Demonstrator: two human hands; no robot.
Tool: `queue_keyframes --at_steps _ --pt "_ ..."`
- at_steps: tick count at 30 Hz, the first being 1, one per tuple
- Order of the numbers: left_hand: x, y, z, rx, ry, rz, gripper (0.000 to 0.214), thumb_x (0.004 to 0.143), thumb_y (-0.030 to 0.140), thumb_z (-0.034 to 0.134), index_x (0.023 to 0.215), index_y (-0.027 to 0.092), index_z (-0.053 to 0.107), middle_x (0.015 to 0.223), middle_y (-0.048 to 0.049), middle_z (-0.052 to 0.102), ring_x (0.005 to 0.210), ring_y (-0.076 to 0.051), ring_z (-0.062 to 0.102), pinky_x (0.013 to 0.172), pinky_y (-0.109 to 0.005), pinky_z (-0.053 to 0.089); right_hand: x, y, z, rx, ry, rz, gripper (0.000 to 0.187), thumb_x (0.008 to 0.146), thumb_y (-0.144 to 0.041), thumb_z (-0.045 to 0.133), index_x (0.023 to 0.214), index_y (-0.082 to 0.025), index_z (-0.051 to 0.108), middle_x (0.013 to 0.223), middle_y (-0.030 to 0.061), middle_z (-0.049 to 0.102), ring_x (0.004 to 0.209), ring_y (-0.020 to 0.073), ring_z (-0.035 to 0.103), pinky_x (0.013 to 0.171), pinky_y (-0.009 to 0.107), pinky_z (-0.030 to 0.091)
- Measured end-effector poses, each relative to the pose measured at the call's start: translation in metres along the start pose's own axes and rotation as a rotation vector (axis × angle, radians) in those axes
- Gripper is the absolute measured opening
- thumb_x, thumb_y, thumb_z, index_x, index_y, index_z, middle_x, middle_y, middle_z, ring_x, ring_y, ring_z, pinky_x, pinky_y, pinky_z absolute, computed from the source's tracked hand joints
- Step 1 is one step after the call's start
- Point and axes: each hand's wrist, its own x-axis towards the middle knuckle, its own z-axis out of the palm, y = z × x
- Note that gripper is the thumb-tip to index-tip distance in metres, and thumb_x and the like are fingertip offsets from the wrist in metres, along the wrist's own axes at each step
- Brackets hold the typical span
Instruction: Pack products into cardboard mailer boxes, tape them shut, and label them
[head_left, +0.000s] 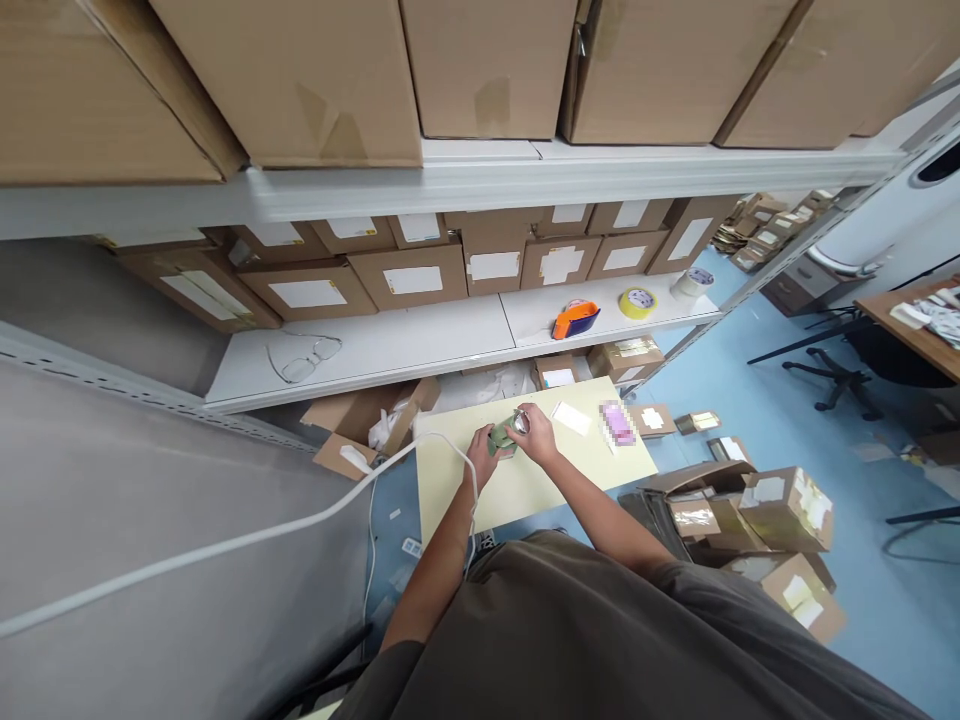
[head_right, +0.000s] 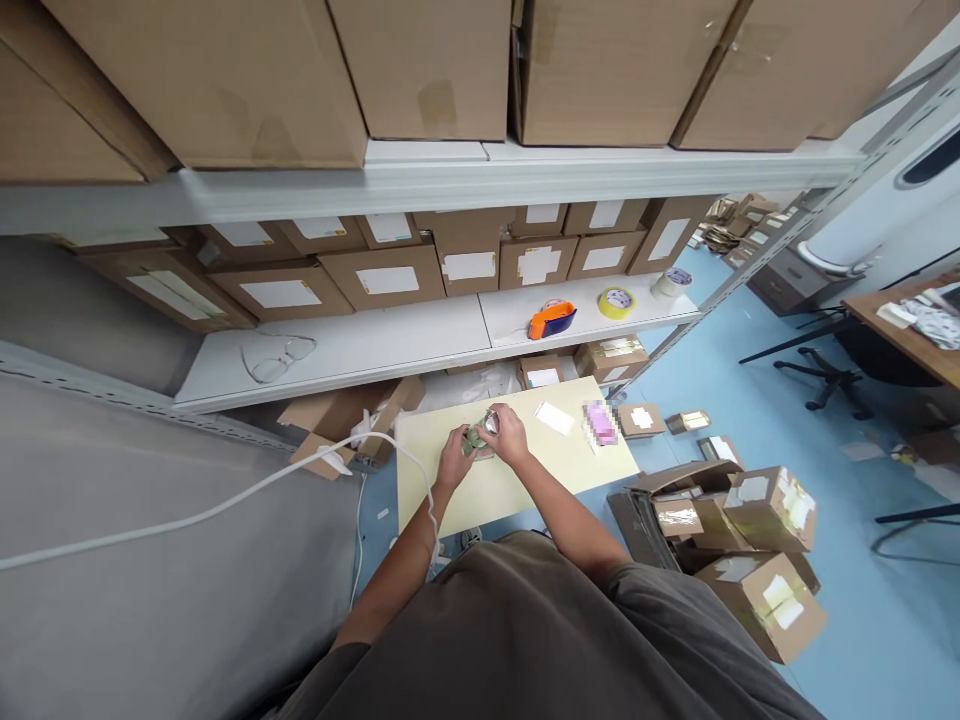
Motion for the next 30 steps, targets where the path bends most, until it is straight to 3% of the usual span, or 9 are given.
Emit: queue_keyframes --at_steps 6,11,18,22,26,28,30 --pt "-0.008 -0.003 0.002 -0.014 0.018 0.030 0.067 0.088 0.009 0.064 0.153 0.024 0.054 0.149 -0.0162 0.063 0.147 -0.033 0.061 0.125 -0.054 0.051 0.018 -0.001 0.019 -0.096 0.006 0.090 0.046 0.092 -0.052 0.073 0.126 -0.022 0.068 0.106 0.0100 0.073 0.097 0.0300 0.069 0.094 0.044 0.059" --pt "-0.018 -0.003 0.008 -0.022 0.015 0.042 0.073 0.090 0.010 0.065 0.160 0.023 0.050 0.157 -0.0181 0.058 0.153 -0.033 0.056 0.129 -0.053 0.048 -0.001 0.008 0.041 -0.157 -0.046 0.058 0.039 0.095 -0.047 0.073 0.125 -0.023 0.068 0.112 0.0112 0.072 0.104 0.0309 0.068 0.093 0.042 0.058" --pt "-0.022 -0.010 0.017 -0.067 0.111 -0.007 0.078 0.087 0.010 0.066 0.162 0.024 0.050 0.154 -0.0173 0.060 0.150 -0.033 0.058 0.124 -0.052 0.053 -0.012 0.032 0.069 -0.291 -0.288 0.009 0.034 0.092 -0.036 0.082 0.120 -0.020 0.072 0.118 0.0145 0.073 0.110 0.0326 0.064 0.099 0.043 0.053" --pt "-0.025 -0.016 0.020 -0.116 0.107 -0.036 0.080 0.087 0.010 0.065 0.164 0.026 0.049 0.152 -0.0159 0.061 0.147 -0.031 0.062 0.121 -0.051 0.057 -0.015 0.042 0.074 -0.392 -0.324 -0.019 0.028 0.093 -0.035 0.082 0.116 -0.019 0.079 0.119 0.0166 0.074 0.115 0.0353 0.062 0.109 0.050 0.048" --pt "-0.025 -0.017 0.023 -0.154 0.099 -0.007 0.076 0.087 0.015 0.072 0.160 0.024 0.053 0.158 -0.0180 0.060 0.152 -0.034 0.057 0.128 -0.056 0.050 -0.021 0.055 0.061 -0.275 -0.183 0.023 0.047 0.093 -0.036 0.077 0.137 -0.019 0.073 0.136 0.0177 0.070 0.127 0.0352 0.061 0.113 0.049 0.049" --pt "-0.023 -0.016 0.025 -0.170 0.126 -0.038 0.083 0.082 0.019 0.082 0.159 0.022 0.053 0.163 -0.0203 0.057 0.157 -0.038 0.052 0.131 -0.060 0.046 -0.023 0.064 0.054 -0.197 -0.031 0.146 0.056 0.093 -0.040 0.074 0.144 -0.018 0.067 0.143 0.0195 0.067 0.134 0.0360 0.060 0.114 0.050 0.051" --pt "-0.018 -0.013 0.029 -0.206 0.137 -0.099 0.091 0.075 0.019 0.090 0.158 0.022 0.054 0.168 -0.0211 0.053 0.158 -0.041 0.050 0.129 -0.062 0.046 -0.024 0.071 0.052 -0.088 0.044 0.298 0.067 0.088 -0.045 0.077 0.149 -0.018 0.063 0.149 0.0197 0.065 0.140 0.0372 0.059 0.118 0.053 0.050"
